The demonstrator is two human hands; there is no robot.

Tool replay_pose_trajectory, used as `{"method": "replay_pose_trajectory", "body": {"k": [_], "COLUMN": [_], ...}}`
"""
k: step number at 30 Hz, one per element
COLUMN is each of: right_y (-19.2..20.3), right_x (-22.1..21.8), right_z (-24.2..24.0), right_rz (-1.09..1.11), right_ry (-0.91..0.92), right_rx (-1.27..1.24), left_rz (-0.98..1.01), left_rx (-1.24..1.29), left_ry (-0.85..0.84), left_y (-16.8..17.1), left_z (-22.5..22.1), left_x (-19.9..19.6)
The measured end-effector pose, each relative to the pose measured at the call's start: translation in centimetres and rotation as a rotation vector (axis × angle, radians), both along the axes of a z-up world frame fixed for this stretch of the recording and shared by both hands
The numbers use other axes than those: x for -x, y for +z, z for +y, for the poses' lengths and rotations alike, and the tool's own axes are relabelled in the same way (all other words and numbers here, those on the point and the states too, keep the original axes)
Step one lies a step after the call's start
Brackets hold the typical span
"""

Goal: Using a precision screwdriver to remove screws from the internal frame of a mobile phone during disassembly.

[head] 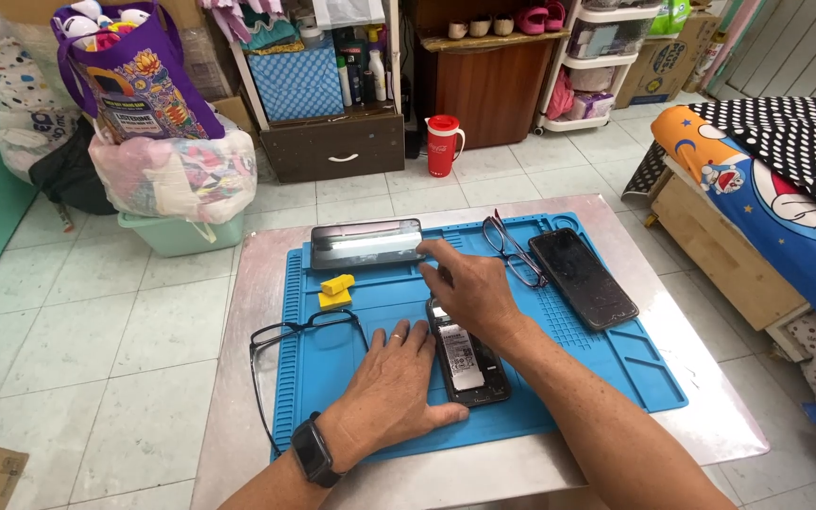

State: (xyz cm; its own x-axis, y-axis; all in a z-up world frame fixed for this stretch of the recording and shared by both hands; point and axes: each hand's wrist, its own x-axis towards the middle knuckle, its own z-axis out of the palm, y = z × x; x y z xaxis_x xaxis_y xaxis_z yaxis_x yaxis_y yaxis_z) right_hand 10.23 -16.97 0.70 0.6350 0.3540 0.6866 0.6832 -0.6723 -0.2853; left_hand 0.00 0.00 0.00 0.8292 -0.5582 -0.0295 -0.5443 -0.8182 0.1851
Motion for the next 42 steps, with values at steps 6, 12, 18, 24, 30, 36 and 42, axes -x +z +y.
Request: {"method": "replay_pose_trajectory", "body": {"k": [6,12,18,24,30,36,42], "right_y": [-0.1,0.1,0.5,-0.1,0.6,1.9,0.8], "right_x": [-0.1,0.0,0.0,-0.5,0.0,0.4,0.0], "right_z": [-0.2,-0.4,-0.4,-0.6,-0.5,-0.7,-0.5], "right_rz": [0.022,0.076,0.089,0.09,0.072,0.255,0.107], "right_ry": [-0.031,-0.051,-0.029,-0.028,-0.001,0.006,-0.017], "right_rx": [0.002,0.014,0.028,-0.018,-0.003,0.058,0.08], "left_rz": [0.054,0.046,0.012,0.046,0.059,0.054,0.074], "left_rx": [0.007,-0.003,-0.018,-0.026,-0.026,-0.026,-0.023], "left_ry": [0.002,0.004,-0.008,0.0,0.007,-0.002,0.006], "left_y": [0.5,0.0,-0.4,0.0,-0.1,-0.1,0.5], "left_z": [0.1,0.0,0.1,0.0,0.0,0.0,-0.1], "left_x": [0.1,0.0,-0.1,-0.1,-0.1,-0.1,0.0]}}
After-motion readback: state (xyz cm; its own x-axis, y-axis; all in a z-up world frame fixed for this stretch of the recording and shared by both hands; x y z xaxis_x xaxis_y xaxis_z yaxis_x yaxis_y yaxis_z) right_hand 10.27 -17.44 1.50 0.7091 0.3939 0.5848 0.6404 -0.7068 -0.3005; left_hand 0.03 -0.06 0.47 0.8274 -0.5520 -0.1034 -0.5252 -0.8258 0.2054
